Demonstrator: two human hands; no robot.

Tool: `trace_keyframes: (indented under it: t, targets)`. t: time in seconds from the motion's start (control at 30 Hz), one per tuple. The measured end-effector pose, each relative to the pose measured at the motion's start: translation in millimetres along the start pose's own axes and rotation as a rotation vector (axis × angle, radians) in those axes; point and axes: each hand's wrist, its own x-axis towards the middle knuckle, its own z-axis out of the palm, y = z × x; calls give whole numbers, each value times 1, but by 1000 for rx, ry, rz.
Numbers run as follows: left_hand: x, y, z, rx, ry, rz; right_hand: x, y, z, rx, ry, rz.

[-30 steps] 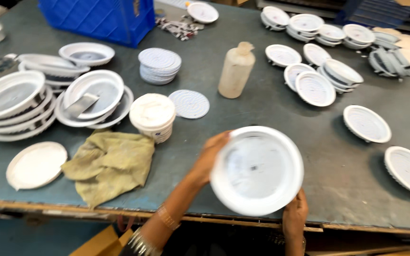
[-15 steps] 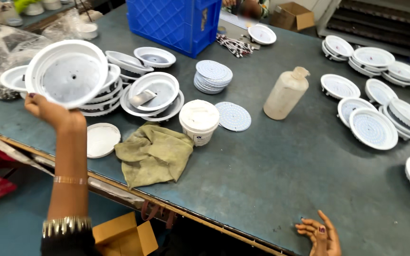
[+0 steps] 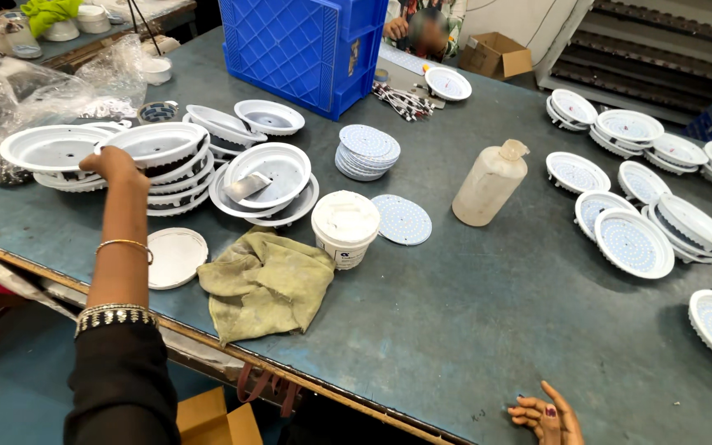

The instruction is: The person scoops white paste from a tub with a small metal spatula and spreads it inside white circular plastic housings. She repeats the process on several units, then places a finished housing into a cardboard box.

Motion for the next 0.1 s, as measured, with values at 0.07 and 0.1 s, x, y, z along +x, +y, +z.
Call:
trace_keyframes:
  t: [0.07,0.1]
  targets:
    - [9,4,-3,92,-72,-76,-11,-4,31,-216,185,-123]
    - [9,2,-8,106,-91,-88,-19,-7,50,-328,294,-181]
